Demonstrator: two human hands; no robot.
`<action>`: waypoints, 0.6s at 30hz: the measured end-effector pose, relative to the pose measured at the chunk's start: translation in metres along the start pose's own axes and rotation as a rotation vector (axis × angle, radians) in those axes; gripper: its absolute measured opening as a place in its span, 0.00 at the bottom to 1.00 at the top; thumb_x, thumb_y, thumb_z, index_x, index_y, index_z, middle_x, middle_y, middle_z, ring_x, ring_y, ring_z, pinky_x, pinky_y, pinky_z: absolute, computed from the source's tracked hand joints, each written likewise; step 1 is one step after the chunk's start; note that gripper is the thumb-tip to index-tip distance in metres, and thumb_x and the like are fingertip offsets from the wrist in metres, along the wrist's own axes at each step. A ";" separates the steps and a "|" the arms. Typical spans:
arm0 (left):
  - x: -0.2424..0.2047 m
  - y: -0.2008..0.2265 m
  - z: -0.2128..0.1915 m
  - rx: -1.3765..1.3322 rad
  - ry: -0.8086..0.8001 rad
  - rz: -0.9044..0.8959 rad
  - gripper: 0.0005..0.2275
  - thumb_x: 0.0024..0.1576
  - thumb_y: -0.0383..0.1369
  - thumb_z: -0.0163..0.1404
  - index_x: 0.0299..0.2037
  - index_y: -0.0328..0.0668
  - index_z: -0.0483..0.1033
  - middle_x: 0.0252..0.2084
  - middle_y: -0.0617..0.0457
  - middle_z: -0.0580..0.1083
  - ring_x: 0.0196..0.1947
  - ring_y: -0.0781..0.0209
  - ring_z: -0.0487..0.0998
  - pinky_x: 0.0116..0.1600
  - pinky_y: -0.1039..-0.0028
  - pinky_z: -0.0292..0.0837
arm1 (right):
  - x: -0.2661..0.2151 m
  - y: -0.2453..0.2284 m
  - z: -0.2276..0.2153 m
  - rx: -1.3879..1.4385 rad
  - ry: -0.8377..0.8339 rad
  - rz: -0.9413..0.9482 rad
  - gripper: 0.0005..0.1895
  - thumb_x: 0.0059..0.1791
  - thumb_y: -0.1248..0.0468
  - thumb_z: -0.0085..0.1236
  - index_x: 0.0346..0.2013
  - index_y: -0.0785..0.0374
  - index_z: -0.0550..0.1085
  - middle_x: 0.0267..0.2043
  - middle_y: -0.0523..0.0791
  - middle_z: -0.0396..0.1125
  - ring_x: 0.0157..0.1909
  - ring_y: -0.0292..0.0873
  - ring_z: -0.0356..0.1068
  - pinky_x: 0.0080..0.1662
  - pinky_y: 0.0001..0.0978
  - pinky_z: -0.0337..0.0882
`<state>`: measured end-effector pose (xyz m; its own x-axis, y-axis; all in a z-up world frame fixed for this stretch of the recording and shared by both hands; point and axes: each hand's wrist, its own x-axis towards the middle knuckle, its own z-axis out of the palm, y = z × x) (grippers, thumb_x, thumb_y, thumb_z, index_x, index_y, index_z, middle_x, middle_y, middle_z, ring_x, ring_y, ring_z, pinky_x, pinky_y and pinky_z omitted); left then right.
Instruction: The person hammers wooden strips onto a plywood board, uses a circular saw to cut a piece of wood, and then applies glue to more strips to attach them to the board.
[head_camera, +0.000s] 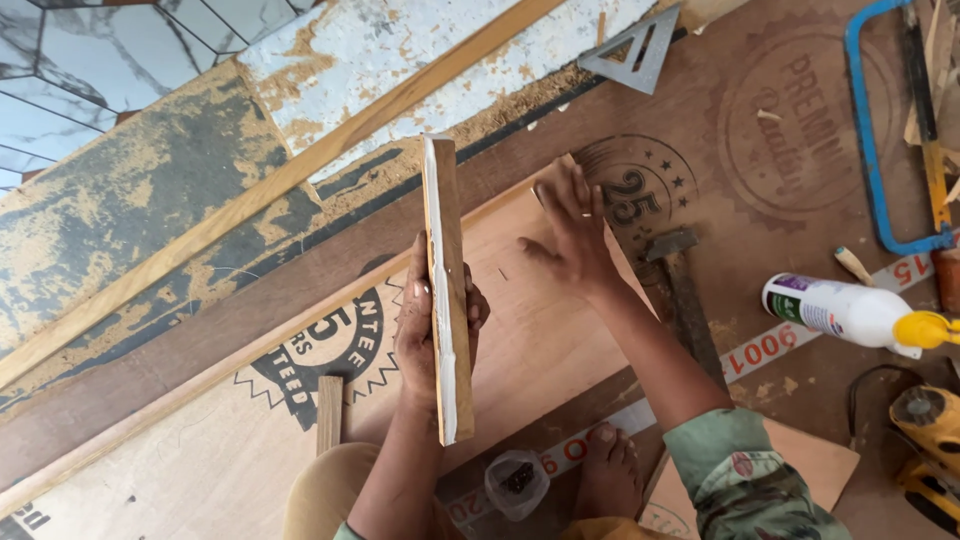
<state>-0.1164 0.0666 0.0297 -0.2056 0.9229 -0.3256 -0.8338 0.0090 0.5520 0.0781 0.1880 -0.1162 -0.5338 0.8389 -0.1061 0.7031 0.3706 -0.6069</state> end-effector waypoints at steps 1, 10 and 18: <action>-0.001 -0.001 -0.001 0.002 -0.001 -0.005 0.35 0.65 0.45 0.43 0.80 0.43 0.45 0.41 0.49 0.66 0.35 0.62 0.67 0.41 0.73 0.68 | -0.004 -0.001 -0.001 0.002 0.001 0.005 0.55 0.50 0.24 0.26 0.79 0.59 0.46 0.83 0.52 0.22 0.84 0.55 0.18 0.76 0.61 0.20; -0.002 -0.007 -0.002 -0.004 -0.010 -0.017 0.35 0.66 0.44 0.43 0.81 0.42 0.44 0.42 0.49 0.66 0.35 0.62 0.68 0.41 0.72 0.69 | -0.045 -0.003 -0.013 -0.033 0.000 -0.064 0.55 0.51 0.26 0.30 0.76 0.68 0.53 0.82 0.57 0.26 0.82 0.58 0.20 0.73 0.64 0.19; -0.003 -0.022 0.007 0.139 0.103 -0.173 0.30 0.65 0.31 0.38 0.79 0.47 0.44 0.51 0.43 0.72 0.47 0.59 0.76 0.50 0.69 0.77 | -0.100 -0.039 -0.034 0.665 0.317 0.187 0.30 0.55 0.51 0.56 0.64 0.69 0.68 0.65 0.58 0.67 0.68 0.56 0.69 0.68 0.49 0.72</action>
<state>-0.0940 0.0665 0.0239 -0.1228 0.8592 -0.4967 -0.7841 0.2228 0.5793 0.1204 0.1037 -0.0550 -0.2022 0.9758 -0.0832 0.2839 -0.0229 -0.9586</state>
